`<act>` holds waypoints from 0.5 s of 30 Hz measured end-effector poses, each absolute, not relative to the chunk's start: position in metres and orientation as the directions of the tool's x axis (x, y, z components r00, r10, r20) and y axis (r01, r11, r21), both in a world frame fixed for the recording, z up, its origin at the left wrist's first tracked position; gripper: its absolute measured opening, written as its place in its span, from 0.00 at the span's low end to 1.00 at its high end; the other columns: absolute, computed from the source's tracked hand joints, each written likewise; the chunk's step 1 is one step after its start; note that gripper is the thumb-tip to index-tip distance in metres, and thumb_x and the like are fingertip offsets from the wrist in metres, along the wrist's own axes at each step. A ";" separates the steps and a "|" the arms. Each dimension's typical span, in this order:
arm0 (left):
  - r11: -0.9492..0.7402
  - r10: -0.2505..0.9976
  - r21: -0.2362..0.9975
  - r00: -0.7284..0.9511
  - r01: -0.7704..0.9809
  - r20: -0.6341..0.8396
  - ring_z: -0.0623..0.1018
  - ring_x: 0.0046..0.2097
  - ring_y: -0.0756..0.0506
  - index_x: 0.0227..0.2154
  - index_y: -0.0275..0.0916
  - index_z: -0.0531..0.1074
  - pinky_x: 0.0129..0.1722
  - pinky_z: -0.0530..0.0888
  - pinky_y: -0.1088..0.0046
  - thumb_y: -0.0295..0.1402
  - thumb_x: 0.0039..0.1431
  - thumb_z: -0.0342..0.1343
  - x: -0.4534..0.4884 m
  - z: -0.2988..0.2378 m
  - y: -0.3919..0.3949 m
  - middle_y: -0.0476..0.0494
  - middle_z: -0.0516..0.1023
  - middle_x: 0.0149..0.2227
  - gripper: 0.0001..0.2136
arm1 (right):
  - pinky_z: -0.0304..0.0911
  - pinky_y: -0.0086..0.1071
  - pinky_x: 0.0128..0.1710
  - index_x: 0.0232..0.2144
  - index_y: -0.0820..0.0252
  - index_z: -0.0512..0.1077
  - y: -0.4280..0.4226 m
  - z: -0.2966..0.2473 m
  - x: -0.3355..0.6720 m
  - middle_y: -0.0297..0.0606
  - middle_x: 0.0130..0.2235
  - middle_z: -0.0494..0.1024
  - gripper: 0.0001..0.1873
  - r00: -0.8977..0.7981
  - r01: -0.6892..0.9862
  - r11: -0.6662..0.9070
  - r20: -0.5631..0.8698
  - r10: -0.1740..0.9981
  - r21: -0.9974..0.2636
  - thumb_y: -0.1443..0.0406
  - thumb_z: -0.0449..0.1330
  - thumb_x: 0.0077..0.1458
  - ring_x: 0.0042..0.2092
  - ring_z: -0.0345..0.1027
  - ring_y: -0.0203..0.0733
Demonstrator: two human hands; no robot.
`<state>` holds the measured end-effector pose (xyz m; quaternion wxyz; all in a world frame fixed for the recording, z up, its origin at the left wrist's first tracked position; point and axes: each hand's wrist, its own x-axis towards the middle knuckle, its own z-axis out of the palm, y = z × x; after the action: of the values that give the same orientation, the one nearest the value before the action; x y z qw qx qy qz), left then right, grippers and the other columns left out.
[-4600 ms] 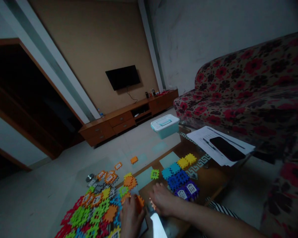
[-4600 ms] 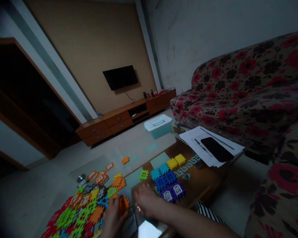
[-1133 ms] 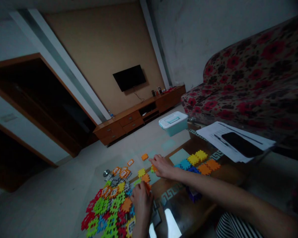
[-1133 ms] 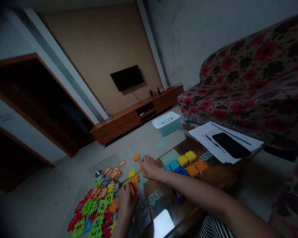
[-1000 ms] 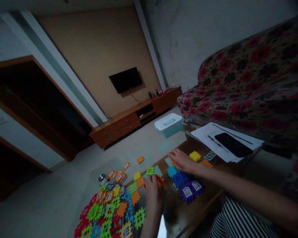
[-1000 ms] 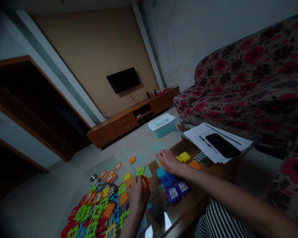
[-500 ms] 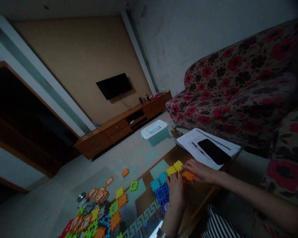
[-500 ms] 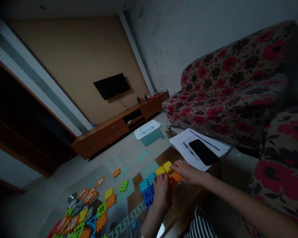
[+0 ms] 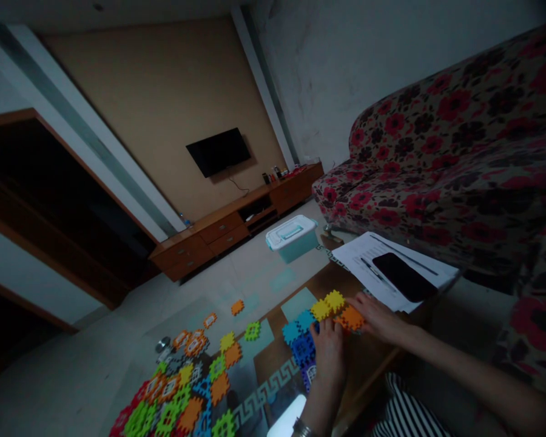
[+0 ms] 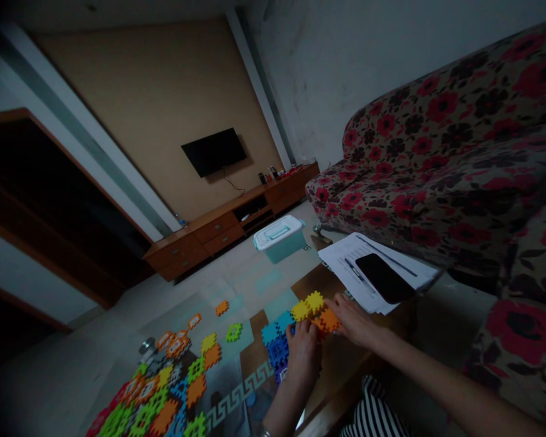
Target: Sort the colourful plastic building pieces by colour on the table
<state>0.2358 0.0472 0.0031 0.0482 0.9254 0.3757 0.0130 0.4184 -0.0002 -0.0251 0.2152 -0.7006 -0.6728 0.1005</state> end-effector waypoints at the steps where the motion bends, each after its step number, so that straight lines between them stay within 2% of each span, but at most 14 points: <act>1: -0.709 0.700 0.104 0.714 0.698 -0.020 0.69 0.53 0.37 0.45 0.39 0.72 0.58 0.60 0.49 0.24 0.60 0.45 0.236 0.004 0.047 0.37 0.73 0.48 0.15 | 0.61 0.44 0.53 0.58 0.57 0.64 -0.001 -0.027 0.417 0.47 0.49 0.70 0.38 0.114 0.894 -0.043 0.134 0.984 -0.446 0.75 0.62 0.43 0.52 0.65 0.53; 6: -0.704 0.703 0.107 0.710 0.702 -0.036 0.68 0.54 0.37 0.47 0.39 0.71 0.59 0.59 0.48 0.25 0.60 0.44 0.235 0.011 0.039 0.36 0.73 0.49 0.16 | 0.62 0.44 0.53 0.57 0.57 0.65 0.001 -0.042 0.411 0.48 0.49 0.71 0.34 0.112 0.888 -0.043 0.126 0.986 -0.457 0.75 0.59 0.46 0.52 0.67 0.53; 10: -0.712 0.685 0.155 0.726 0.685 -0.061 0.68 0.55 0.37 0.48 0.38 0.71 0.61 0.57 0.46 0.27 0.61 0.45 0.223 0.017 0.036 0.35 0.72 0.51 0.16 | 0.64 0.47 0.51 0.58 0.56 0.65 0.006 -0.054 0.417 0.48 0.47 0.73 0.36 0.116 0.901 -0.059 0.110 0.987 -0.429 0.72 0.60 0.43 0.51 0.69 0.56; 15: -0.582 0.805 0.252 0.592 0.773 0.040 0.67 0.57 0.39 0.48 0.41 0.71 0.62 0.55 0.48 0.30 0.61 0.49 0.155 0.034 0.057 0.39 0.72 0.53 0.14 | 0.63 0.48 0.52 0.55 0.56 0.68 0.023 -0.040 0.415 0.50 0.48 0.74 0.28 0.002 0.897 0.088 0.201 0.980 -0.433 0.68 0.58 0.49 0.51 0.69 0.56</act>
<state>0.1550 0.0569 0.0337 0.1044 0.8861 0.4452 0.0753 0.4153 0.0229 -0.0401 0.2295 -0.6694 -0.7008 0.0899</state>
